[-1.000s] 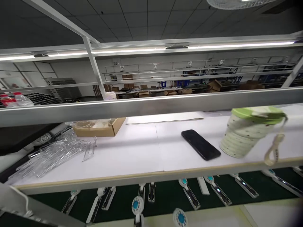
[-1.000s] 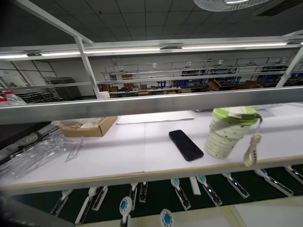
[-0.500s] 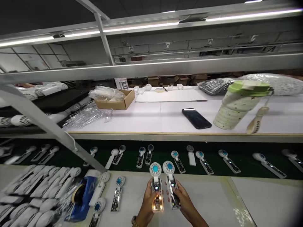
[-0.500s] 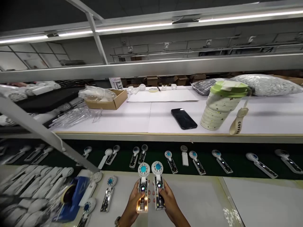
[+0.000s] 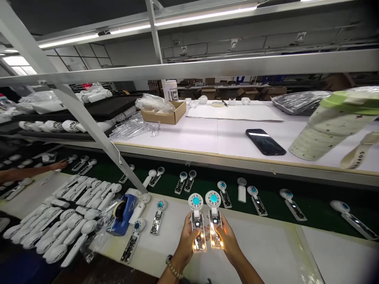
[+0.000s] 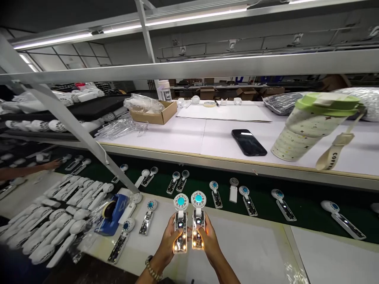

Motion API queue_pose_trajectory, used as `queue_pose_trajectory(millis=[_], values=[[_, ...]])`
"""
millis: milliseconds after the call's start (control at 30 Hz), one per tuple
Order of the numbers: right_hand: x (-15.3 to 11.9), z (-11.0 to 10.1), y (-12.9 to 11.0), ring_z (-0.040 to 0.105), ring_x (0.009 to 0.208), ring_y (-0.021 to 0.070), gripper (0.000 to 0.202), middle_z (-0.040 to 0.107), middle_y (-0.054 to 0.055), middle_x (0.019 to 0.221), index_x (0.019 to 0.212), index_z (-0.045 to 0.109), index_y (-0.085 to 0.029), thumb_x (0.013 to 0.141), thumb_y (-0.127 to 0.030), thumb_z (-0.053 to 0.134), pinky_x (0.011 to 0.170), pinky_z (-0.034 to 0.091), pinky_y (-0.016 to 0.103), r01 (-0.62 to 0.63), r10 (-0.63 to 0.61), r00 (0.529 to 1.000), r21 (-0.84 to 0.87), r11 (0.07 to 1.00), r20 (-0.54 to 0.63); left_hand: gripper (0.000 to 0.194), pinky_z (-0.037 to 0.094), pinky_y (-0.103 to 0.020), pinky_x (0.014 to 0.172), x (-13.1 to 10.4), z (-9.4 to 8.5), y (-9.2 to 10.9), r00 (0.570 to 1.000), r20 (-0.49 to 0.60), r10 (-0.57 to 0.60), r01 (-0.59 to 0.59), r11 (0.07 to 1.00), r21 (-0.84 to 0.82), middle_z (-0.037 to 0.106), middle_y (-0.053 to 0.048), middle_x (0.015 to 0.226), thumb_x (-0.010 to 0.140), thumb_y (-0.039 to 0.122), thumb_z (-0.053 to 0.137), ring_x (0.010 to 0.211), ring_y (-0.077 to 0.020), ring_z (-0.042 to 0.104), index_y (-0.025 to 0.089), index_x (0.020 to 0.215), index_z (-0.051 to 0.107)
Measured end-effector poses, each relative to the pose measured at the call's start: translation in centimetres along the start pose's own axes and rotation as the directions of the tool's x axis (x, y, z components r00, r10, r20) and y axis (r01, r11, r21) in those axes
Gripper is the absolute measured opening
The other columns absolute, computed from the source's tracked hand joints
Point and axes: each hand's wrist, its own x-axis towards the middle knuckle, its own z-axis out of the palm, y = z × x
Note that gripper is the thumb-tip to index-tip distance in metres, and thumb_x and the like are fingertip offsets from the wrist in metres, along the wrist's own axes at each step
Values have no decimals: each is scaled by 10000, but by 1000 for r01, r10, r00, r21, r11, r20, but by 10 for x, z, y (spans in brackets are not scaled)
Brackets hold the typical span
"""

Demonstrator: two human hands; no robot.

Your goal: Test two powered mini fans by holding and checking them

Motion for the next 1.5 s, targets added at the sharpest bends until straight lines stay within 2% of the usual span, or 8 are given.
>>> queue_pose_trajectory(millis=[67, 167, 267, 333, 567, 967, 1200, 1500], values=[[0, 1, 4, 622, 735, 217, 718, 679, 58, 904, 1265, 364, -265, 642, -455, 666, 618, 487, 337, -8, 8, 1000, 5, 1000, -24, 578, 494, -352, 733, -4, -1, 3, 1000, -26, 10, -10, 1000, 9, 588, -90, 1076, 713, 261, 611, 860, -204, 607, 257, 1216, 326], [-1, 4, 9, 627, 766, 212, 702, 644, 84, 1071, 1252, 381, -263, 638, -434, 676, 629, 491, 335, -25, 26, 1000, 77, 997, -13, 556, 492, -386, 740, -6, -6, 7, 1000, 9, 1, -2, 1000, 31, 633, -81, 936, 734, 261, 583, 815, -215, 618, 230, 1228, 330], [-1, 6, 13, 629, 643, 188, 724, 698, 62, 885, 1263, 375, -234, 636, -422, 684, 615, 487, 332, -54, 51, 998, 108, 993, 28, 569, 488, -387, 730, -4, -12, 7, 997, 78, -10, 10, 1000, -3, 645, -77, 877, 727, 251, 587, 782, -219, 625, 213, 1235, 332], [-1, 7, 15, 608, 565, 166, 745, 697, 27, 750, 1265, 373, -220, 624, -409, 701, 574, 476, 307, -64, 62, 998, 112, 992, 23, 593, 487, -383, 722, -3, -14, 7, 997, 70, -40, 41, 999, -18, 650, -80, 877, 726, 243, 585, 750, -210, 630, 211, 1247, 304], [-4, 8, 13, 588, 543, 151, 754, 693, 11, 701, 1290, 346, -210, 646, -413, 680, 548, 460, 280, -77, 75, 997, 105, 991, 25, 656, 486, -389, 727, -5, -15, 5, 997, 52, -55, 56, 998, -22, 649, -74, 884, 720, 247, 593, 753, -212, 632, 223, 1278, 248], [-4, 4, 19, 616, 637, 174, 695, 702, 32, 827, 1255, 391, -218, 645, -379, 685, 632, 486, 321, -72, 68, 997, 121, 990, 38, 498, 497, -344, 678, -5, -17, 5, 997, 72, -16, 17, 1000, -17, 637, -45, 792, 757, 164, 511, 669, -159, 605, 188, 1201, 288], [-6, 5, 16, 633, 797, 219, 685, 693, 59, 894, 1238, 371, -212, 646, -336, 692, 687, 495, 349, -26, 11, 993, 129, 991, 120, 582, 497, -340, 693, -6, -21, 0, 991, 130, 13, -5, 998, -55, 639, -52, 842, 703, 95, 562, 733, -168, 608, 199, 1205, 286], [-9, -1, 14, 634, 737, 203, 699, 696, 54, 887, 1252, 351, -221, 650, -311, 694, 677, 484, 341, -23, 3, 992, 162, 986, 123, 639, 488, -323, 650, 1, -17, -5, 988, 151, -19, 29, 997, -65, 636, -49, 828, 677, 103, 599, 763, -198, 618, 215, 1216, 276]])
